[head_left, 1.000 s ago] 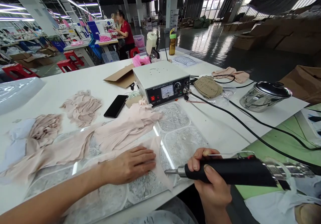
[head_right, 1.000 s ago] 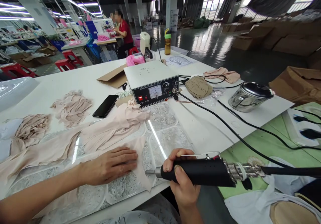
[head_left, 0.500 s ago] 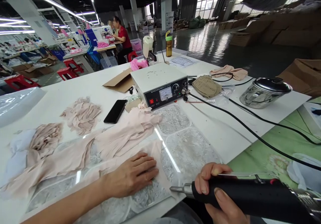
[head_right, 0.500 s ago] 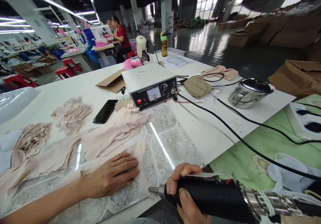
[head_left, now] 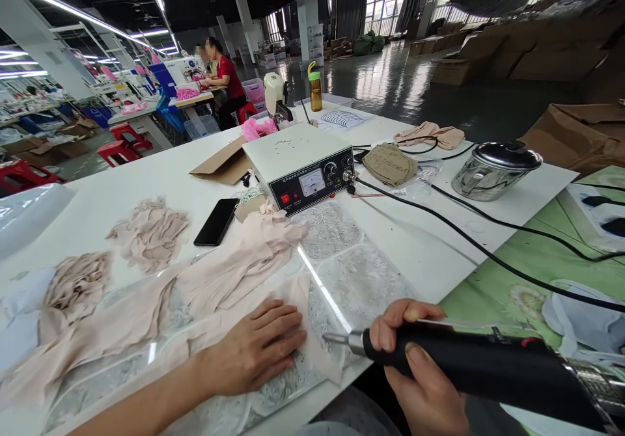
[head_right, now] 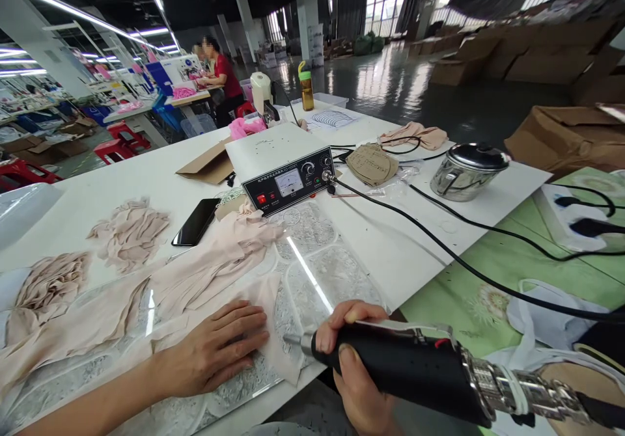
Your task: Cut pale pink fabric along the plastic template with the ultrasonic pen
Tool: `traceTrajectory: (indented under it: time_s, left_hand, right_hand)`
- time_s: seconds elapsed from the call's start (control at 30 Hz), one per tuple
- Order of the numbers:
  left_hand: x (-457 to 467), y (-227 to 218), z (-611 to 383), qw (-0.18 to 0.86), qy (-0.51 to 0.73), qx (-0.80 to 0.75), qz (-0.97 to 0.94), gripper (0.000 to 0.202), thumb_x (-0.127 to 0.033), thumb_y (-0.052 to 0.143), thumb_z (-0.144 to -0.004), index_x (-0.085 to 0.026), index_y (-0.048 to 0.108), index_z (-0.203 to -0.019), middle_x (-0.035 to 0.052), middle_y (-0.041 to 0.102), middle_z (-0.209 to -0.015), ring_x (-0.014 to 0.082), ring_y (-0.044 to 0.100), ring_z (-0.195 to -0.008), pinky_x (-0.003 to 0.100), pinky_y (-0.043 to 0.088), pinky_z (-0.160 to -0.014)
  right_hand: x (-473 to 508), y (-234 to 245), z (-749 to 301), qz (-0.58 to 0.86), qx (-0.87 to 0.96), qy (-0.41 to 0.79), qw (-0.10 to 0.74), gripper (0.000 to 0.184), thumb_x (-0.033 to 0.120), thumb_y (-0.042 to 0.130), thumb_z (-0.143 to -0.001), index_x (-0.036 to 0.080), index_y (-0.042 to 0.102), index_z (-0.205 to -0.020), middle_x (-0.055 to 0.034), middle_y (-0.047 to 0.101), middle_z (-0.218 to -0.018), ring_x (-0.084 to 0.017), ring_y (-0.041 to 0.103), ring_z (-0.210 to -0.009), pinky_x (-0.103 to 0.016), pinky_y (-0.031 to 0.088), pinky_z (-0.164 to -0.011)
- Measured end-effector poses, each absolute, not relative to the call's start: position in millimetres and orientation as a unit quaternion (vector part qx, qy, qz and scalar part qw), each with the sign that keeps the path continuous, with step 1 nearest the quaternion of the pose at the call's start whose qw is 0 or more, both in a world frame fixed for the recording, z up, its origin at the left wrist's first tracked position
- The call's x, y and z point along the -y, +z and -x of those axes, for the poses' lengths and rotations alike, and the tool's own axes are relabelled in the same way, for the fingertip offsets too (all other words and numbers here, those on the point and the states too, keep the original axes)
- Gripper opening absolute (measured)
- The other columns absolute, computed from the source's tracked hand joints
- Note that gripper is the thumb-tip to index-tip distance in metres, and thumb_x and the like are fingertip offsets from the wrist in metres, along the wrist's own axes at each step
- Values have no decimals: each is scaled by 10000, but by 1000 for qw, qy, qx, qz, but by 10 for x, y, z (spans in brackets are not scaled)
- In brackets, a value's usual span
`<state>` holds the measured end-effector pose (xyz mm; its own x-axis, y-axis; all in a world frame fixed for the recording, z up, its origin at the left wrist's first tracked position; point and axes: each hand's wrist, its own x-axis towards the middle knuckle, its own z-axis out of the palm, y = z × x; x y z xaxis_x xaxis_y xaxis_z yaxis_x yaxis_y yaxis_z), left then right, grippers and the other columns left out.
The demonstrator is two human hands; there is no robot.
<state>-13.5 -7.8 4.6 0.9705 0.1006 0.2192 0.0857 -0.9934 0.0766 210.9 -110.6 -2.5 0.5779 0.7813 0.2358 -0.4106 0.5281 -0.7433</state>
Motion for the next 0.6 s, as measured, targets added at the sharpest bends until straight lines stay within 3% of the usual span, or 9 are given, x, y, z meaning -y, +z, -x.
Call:
traceTrajectory:
  time_s: [0.13,0.3,0.6]
  left_hand:
    - [96,47,126,31,115,-45,-992,324,-267,410,-1035,-107,561,-1273,171,624,-1247,275,545,-1222,469,447,-1054]
    - [116,28,124,37,112,-49,-992,324,-271,430,-1024,-106,571,-1265,166,625,-1248,283,557,-1199,466,455,-1040]
    - [114,27,114,73,118,-44,-989,328,-280,435,-1023,-97,570,-1259,165,642,-1198,267,577,-1145,454,435,-1051]
  right_hand:
    - [794,-97,-2075,309,318,294,847,118,268,603,-846,258,560,-955,20,531,-826,-104,552,-595,-294,524,-569]
    - [521,-217,-1993,316,356,303,826,158,219,608,-843,259,548,-984,12,563,-879,-125,576,-666,-342,521,-671]
    - [507,-234,-1974,342,366,293,815,169,180,587,-853,258,532,-992,23,574,-874,-123,577,-683,-338,493,-719]
